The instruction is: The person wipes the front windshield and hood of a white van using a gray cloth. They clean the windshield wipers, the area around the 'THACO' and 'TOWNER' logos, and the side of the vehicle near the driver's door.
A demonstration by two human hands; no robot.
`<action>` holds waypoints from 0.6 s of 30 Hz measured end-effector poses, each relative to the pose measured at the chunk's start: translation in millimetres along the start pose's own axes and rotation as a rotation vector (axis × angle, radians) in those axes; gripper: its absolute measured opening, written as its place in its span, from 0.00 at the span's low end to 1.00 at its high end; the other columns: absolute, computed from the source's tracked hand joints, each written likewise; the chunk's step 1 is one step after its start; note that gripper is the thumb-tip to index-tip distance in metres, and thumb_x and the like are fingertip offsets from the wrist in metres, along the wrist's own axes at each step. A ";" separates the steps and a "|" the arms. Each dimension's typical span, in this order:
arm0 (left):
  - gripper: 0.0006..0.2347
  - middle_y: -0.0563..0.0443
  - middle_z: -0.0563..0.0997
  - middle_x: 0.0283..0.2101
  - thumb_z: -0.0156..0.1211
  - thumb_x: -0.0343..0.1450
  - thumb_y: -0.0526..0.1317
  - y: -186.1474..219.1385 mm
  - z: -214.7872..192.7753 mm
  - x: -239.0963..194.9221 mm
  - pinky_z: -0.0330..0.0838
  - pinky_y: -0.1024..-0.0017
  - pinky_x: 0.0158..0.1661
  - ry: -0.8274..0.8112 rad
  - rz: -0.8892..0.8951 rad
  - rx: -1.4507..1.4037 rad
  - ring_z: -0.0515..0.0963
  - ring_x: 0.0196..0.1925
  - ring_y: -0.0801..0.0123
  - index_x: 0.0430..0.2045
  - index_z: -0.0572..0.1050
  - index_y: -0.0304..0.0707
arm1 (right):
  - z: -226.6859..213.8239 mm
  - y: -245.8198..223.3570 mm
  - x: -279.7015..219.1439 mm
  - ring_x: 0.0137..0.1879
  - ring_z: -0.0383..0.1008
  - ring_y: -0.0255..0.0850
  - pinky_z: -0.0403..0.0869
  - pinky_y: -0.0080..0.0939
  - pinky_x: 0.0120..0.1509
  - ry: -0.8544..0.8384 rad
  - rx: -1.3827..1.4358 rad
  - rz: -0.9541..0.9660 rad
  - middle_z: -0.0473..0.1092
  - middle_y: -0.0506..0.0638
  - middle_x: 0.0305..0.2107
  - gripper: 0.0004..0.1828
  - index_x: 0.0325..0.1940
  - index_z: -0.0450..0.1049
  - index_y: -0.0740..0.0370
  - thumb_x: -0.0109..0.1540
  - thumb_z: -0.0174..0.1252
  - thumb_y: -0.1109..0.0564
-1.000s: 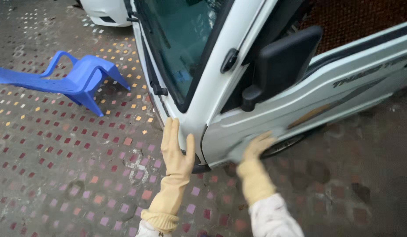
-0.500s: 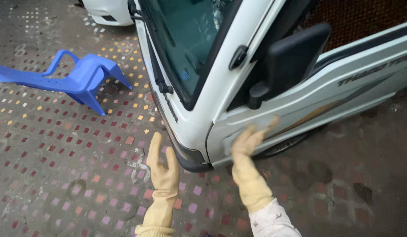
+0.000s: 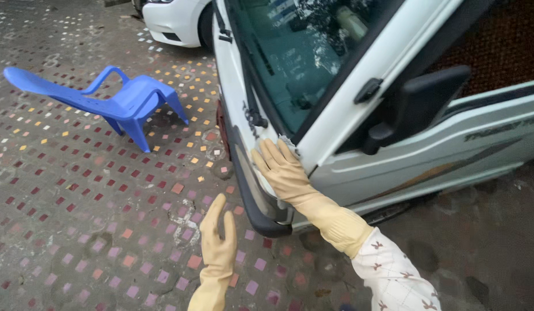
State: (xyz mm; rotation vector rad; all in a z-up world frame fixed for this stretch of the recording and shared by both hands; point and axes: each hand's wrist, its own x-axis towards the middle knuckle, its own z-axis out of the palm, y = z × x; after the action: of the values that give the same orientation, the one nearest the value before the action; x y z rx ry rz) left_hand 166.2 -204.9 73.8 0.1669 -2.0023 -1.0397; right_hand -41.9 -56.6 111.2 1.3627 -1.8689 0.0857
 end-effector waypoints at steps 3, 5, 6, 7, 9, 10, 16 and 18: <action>0.17 0.42 0.80 0.65 0.53 0.79 0.36 -1.6 -27.0 -4.3 0.72 0.62 0.69 -0.002 -0.155 -0.001 0.78 0.69 0.57 0.64 0.74 0.37 | 16.4 -20.8 7.9 0.68 0.71 0.67 0.64 0.73 0.75 -0.123 -0.100 -0.046 0.71 0.72 0.61 0.28 0.68 0.69 0.71 0.64 0.50 0.57; 0.18 0.44 0.81 0.66 0.50 0.79 0.40 -12.3 -40.7 -7.0 0.68 0.61 0.70 -0.076 -0.320 -0.021 0.76 0.71 0.58 0.62 0.77 0.38 | 35.4 -37.0 -9.8 0.81 0.54 0.65 0.42 0.70 0.87 -0.536 0.075 -0.153 0.54 0.73 0.75 0.50 0.83 0.50 0.67 0.53 0.47 0.71; 0.18 0.44 0.81 0.66 0.50 0.79 0.40 -21.1 -43.1 -11.5 0.68 0.61 0.70 -0.075 -0.320 -0.027 0.76 0.71 0.58 0.62 0.77 0.38 | 42.2 -35.3 -16.5 0.81 0.54 0.65 0.42 0.70 0.87 -0.539 0.070 -0.155 0.54 0.73 0.75 0.50 0.83 0.50 0.67 0.53 0.47 0.71; 0.17 0.46 0.82 0.64 0.51 0.78 0.40 -30.6 -46.2 -14.3 0.69 0.64 0.69 -0.045 -0.368 -0.042 0.78 0.69 0.61 0.61 0.78 0.39 | 50.1 -33.1 -20.8 0.82 0.50 0.68 0.40 0.69 0.87 -0.542 0.185 -0.107 0.51 0.73 0.76 0.46 0.83 0.47 0.70 0.58 0.39 0.72; 0.17 0.48 0.84 0.62 0.52 0.78 0.40 -36.0 -52.1 -10.9 0.71 0.67 0.67 -0.014 -0.414 -0.060 0.80 0.67 0.64 0.60 0.80 0.40 | 41.5 -17.0 -3.1 0.82 0.45 0.71 0.39 0.69 0.86 -0.543 0.296 -0.060 0.49 0.72 0.77 0.42 0.84 0.44 0.72 0.62 0.31 0.73; 0.17 0.47 0.85 0.62 0.51 0.78 0.40 -32.3 -55.0 -4.6 0.73 0.67 0.66 -0.041 -0.502 -0.102 0.81 0.66 0.63 0.61 0.79 0.40 | 25.3 -3.4 18.9 0.59 0.53 0.59 0.50 0.62 0.61 -0.333 0.060 0.010 0.55 0.61 0.54 0.21 0.62 0.55 0.63 0.64 0.41 0.64; 0.16 0.49 0.88 0.58 0.51 0.77 0.39 -38.9 -49.3 19.3 0.75 0.68 0.65 -0.109 -0.517 -0.185 0.84 0.63 0.67 0.58 0.81 0.41 | -22.3 32.5 54.7 0.56 0.67 0.58 0.65 0.60 0.63 -0.055 -0.308 0.113 0.69 0.63 0.51 0.21 0.59 0.70 0.68 0.64 0.59 0.55; 0.17 0.46 0.89 0.57 0.50 0.76 0.39 -51.1 -39.6 25.7 0.77 0.66 0.65 -0.172 -0.522 -0.262 0.85 0.62 0.64 0.56 0.82 0.37 | 15.2 9.7 30.5 0.71 0.69 0.67 0.65 0.69 0.82 -0.053 -0.260 0.118 0.70 0.72 0.62 0.33 0.71 0.67 0.78 0.69 0.62 0.51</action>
State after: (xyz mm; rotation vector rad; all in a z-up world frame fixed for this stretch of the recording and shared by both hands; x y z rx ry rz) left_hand 166.6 -273.8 64.5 0.4902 -1.9961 -1.6833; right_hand -61.3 -83.5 123.9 1.0870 -1.9283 -0.1307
